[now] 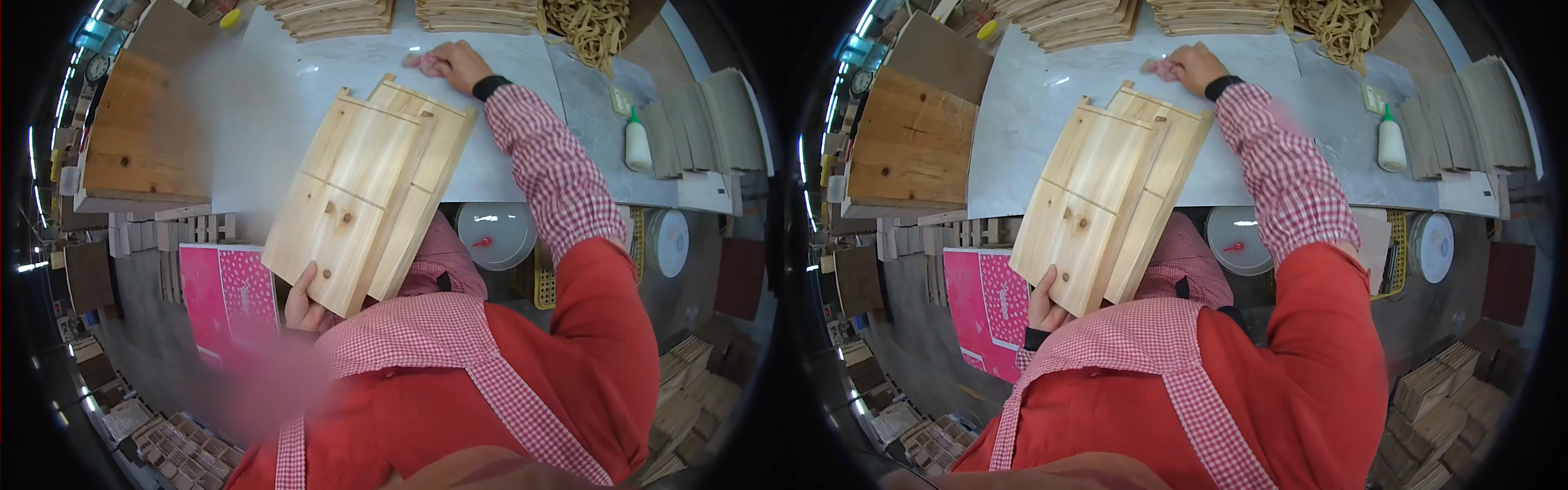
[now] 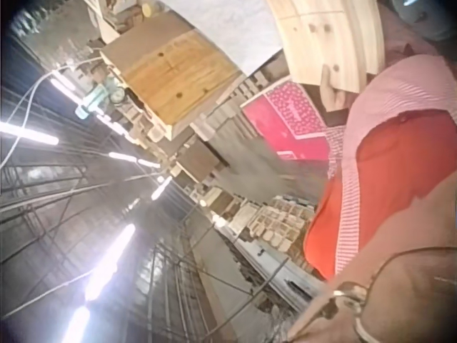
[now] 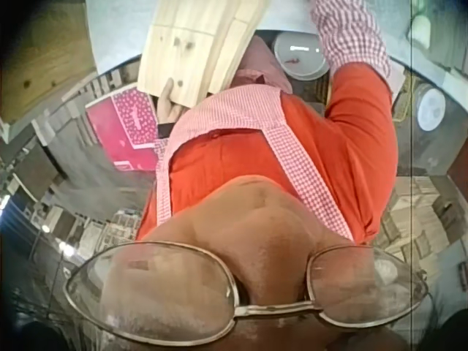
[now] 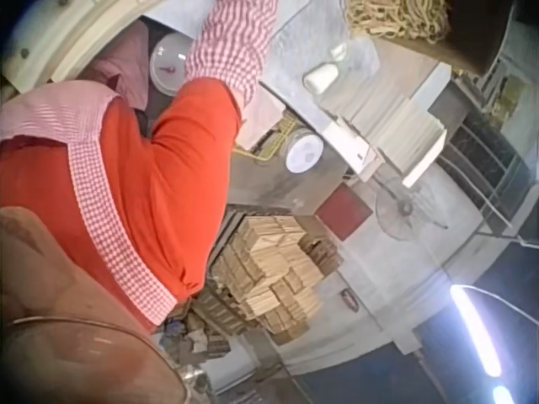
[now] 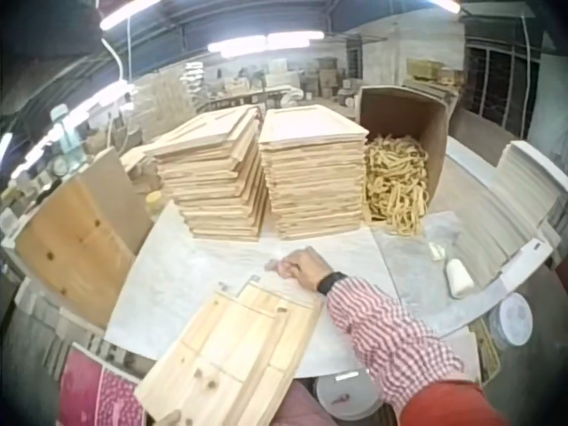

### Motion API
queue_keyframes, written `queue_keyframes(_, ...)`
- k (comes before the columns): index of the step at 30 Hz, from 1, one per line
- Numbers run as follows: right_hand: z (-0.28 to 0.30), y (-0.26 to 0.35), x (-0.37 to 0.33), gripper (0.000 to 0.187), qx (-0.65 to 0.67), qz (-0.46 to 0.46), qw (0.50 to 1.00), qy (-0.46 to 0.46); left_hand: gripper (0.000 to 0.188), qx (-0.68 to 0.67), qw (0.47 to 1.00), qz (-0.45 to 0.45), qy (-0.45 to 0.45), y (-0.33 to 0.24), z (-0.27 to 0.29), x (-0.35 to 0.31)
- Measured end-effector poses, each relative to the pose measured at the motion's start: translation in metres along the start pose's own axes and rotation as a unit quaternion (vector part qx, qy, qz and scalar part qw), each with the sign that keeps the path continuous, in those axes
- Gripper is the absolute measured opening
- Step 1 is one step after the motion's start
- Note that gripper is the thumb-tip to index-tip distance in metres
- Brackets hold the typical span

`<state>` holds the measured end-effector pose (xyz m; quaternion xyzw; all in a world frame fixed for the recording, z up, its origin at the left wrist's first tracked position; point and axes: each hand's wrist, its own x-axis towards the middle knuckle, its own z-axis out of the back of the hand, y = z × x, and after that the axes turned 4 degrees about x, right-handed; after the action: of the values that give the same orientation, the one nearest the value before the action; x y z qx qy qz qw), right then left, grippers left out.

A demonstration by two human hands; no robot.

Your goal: Applying glue to wooden panels and assembling them into boxes, then stacking the finished items.

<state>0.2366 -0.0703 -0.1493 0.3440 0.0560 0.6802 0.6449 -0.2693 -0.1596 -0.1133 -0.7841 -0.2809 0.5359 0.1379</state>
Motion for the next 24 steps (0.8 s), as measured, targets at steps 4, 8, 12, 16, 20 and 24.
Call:
queue_keyframes(4,0.008,-0.009,-0.005,0.019,-0.119,-0.082,0.989,-0.038,0.056,-0.001,1.0,0.006,-0.008,0.001,0.002,-0.003)
queue_keyframes(8,0.054,0.016,-0.087,0.017,-0.205,-0.176,0.963,-0.004,0.054,-0.024,0.999,0.024,0.025,0.001,0.001,-0.009)
queue_keyframes(12,0.119,0.042,-0.187,0.017,-0.187,-0.123,0.958,-0.176,0.056,-0.023,0.994,0.059,0.087,0.001,0.0,-0.012)
queue_keyframes(16,0.148,0.056,-0.254,0.022,-0.247,-0.216,0.932,-0.152,0.053,0.005,0.996,0.022,0.084,-0.001,0.002,-0.012)
queue_keyframes(20,0.175,0.038,-0.28,0.049,-0.386,-0.25,0.838,-0.294,0.051,-0.022,0.994,-0.017,0.108,-0.008,0.001,-0.011)
queue_keyframes(24,0.181,0.0,-0.298,0.06,-0.306,-0.461,0.78,-0.294,0.05,-0.01,0.996,-0.001,0.094,-0.011,0.001,-0.01)
